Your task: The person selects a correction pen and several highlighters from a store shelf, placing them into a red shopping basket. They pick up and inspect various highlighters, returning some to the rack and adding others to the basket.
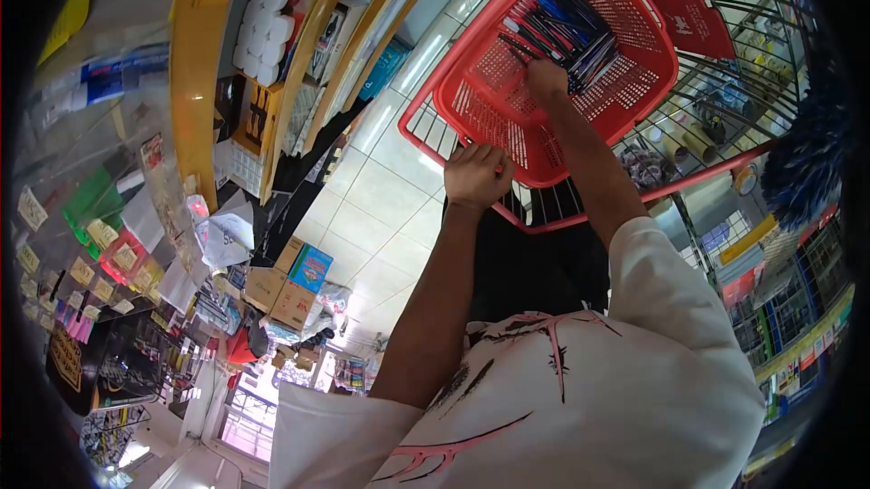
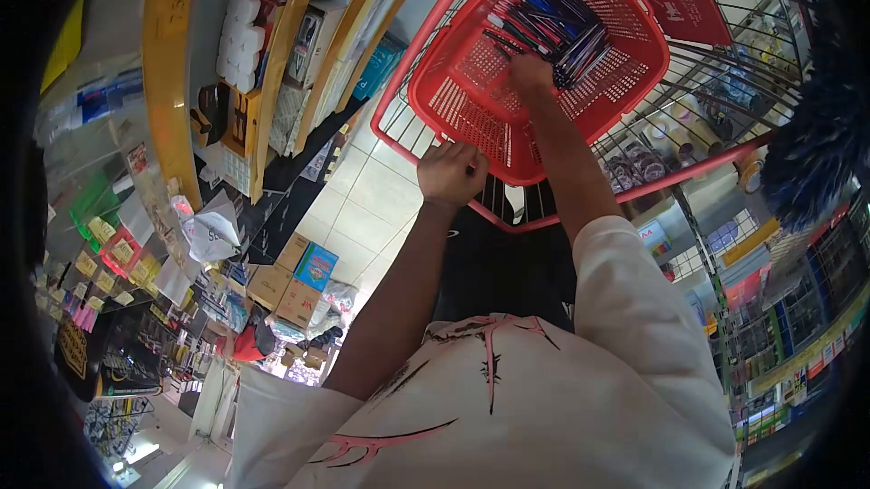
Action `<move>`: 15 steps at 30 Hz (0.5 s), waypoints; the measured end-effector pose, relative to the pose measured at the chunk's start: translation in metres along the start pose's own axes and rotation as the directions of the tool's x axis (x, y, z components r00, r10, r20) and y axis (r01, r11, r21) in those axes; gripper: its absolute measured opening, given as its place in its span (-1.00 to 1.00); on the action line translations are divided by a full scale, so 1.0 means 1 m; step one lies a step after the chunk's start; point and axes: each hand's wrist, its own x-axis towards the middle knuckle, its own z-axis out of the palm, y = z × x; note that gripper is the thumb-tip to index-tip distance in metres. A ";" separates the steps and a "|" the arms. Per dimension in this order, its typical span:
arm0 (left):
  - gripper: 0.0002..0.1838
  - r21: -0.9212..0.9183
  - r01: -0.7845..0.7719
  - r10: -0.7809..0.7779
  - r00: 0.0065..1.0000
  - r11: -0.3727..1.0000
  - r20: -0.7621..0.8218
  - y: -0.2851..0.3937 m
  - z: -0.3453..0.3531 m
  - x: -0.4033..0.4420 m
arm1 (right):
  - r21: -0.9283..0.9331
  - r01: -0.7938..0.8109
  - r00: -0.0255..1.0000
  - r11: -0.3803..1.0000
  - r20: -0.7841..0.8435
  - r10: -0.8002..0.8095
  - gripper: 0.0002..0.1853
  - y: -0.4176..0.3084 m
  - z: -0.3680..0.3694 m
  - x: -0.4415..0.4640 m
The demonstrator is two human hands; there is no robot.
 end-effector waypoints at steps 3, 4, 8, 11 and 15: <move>-0.84 -0.024 -0.015 0.014 0.999 1.000 -0.031 0.000 -0.002 -0.007 | 0.455 -0.237 0.962 0.858 0.231 0.143 -0.71 -0.005 -0.045 -0.019; -0.83 -0.028 -0.024 0.023 0.998 0.999 -0.062 0.000 0.000 -0.003 | 0.450 -0.224 0.969 0.864 0.195 0.149 -0.71 0.000 -0.040 -0.020; -0.81 -0.104 -0.026 0.025 1.000 0.994 -0.011 0.005 -0.011 -0.001 | 0.947 -0.046 0.991 0.318 0.003 0.134 -0.79 -0.014 -0.094 -0.068; -0.80 -0.205 0.031 0.005 0.985 0.978 0.174 0.013 -0.033 0.002 | 0.999 -0.002 0.999 0.046 0.000 0.040 -0.80 -0.038 -0.180 -0.135; -0.72 -0.572 0.305 0.093 0.822 0.761 0.561 -0.019 -0.044 0.018 | 0.975 0.168 0.984 -0.143 -0.173 -0.027 -0.62 -0.074 -0.263 -0.226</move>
